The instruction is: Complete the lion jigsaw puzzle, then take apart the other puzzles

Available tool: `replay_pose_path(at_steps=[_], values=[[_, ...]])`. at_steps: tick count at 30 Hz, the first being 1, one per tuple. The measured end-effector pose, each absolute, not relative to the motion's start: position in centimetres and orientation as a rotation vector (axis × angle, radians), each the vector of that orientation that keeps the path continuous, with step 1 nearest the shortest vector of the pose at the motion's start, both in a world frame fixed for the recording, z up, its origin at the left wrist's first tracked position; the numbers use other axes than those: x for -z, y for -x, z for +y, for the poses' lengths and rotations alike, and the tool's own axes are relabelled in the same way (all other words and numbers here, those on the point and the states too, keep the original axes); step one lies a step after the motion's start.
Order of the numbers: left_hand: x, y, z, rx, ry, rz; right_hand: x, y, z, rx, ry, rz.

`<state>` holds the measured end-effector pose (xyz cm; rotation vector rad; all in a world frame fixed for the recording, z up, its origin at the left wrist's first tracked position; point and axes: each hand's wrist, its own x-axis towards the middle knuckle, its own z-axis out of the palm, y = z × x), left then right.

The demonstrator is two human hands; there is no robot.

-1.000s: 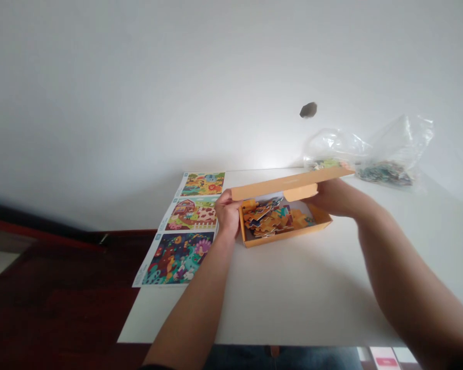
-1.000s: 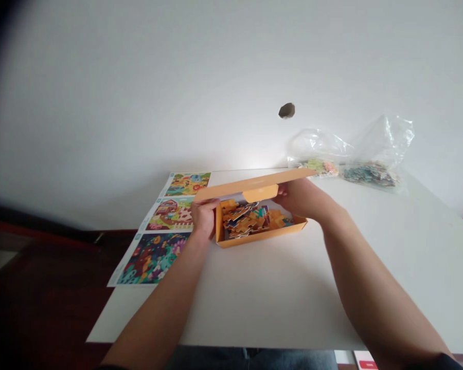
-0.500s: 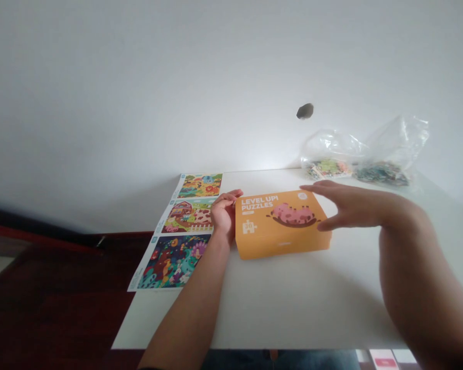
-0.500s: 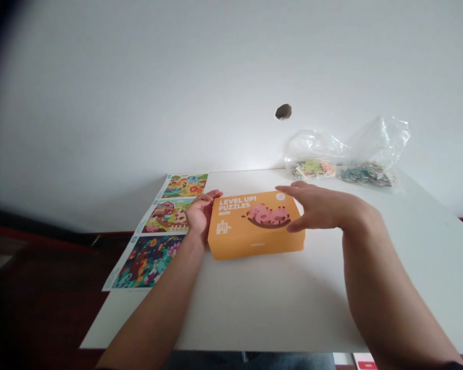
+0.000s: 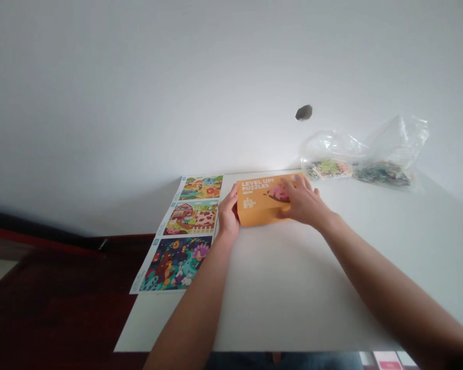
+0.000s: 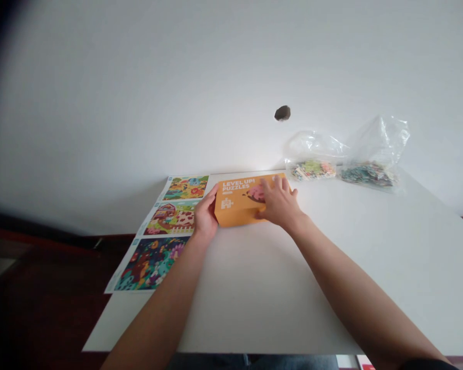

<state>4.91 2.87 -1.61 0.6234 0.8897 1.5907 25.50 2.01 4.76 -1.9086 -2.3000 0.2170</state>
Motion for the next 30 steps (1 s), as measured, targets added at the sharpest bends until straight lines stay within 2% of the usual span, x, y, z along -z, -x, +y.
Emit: replay_pose_path(at_steps=[5,11,13,16,20,23,27,30], values=[[2.5,-4.9,3.0,-1.567,-0.689,0.985,-3.8,-27.4,3.8,-0.316,2.107,-1.941],[2.8,-4.4,3.0,-1.536,-0.829,1.029,-5.3,-30.0,4.9,-0.346,1.965,-1.864],[3.0,-4.2,3.1,-1.557,-0.817,1.088,-6.2,-30.4,5.0,-0.424,1.851,-1.734],[3.1,-4.0,3.2,-1.573,-0.842,1.141,-7.4,-30.6,4.8,-0.557,1.444,-1.530],[3.1,-4.0,3.2,-1.541,-1.036,1.239,-8.0,-30.6,4.8,-0.537,1.098,-1.499],[3.3,-4.2,3.0,-1.463,-1.331,1.421,-6.7,-31.0,5.6,-0.471,1.146,-1.572],[3.5,-4.4,2.7,-1.407,-1.632,1.522,-3.8,-32.0,7.3,-0.364,1.457,-1.435],[3.5,-4.4,2.6,-1.397,-1.695,1.535,-2.5,-32.5,8.1,-0.436,1.456,-1.382]])
